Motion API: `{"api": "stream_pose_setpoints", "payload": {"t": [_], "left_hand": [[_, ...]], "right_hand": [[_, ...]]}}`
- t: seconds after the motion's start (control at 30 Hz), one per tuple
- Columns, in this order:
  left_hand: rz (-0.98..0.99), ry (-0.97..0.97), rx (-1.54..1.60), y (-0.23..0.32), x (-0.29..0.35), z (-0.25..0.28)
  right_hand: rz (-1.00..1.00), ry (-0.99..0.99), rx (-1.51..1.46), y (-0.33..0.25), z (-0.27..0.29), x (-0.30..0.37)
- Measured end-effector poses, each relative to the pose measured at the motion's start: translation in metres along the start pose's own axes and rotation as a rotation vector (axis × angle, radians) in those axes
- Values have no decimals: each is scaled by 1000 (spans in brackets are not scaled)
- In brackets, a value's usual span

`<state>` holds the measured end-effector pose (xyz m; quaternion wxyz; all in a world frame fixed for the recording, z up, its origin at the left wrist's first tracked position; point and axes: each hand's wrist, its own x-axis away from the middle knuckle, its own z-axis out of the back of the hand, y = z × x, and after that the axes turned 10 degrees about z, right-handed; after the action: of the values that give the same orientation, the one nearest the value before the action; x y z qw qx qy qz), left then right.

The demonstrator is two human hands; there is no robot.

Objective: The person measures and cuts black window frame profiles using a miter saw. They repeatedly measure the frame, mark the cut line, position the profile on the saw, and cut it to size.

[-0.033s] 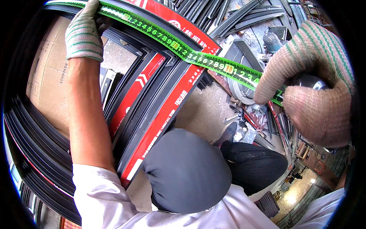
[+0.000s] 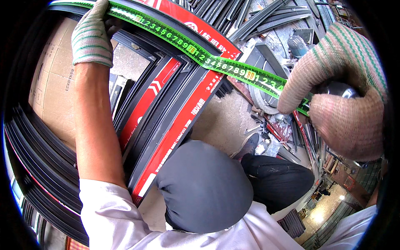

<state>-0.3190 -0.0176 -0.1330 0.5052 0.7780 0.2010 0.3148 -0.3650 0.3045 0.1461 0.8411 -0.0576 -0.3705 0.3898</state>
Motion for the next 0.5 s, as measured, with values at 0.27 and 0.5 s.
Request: {"api": "stream_pose_setpoints", "payload": {"t": [0.27,0.5], "left_hand": [[99,-91,68,24,27,-24],[68,-7,49,30,36,-35]], "right_hand": [[12,2,12,1,-1,-1],[32,4,26,1,-2,-1]]}}
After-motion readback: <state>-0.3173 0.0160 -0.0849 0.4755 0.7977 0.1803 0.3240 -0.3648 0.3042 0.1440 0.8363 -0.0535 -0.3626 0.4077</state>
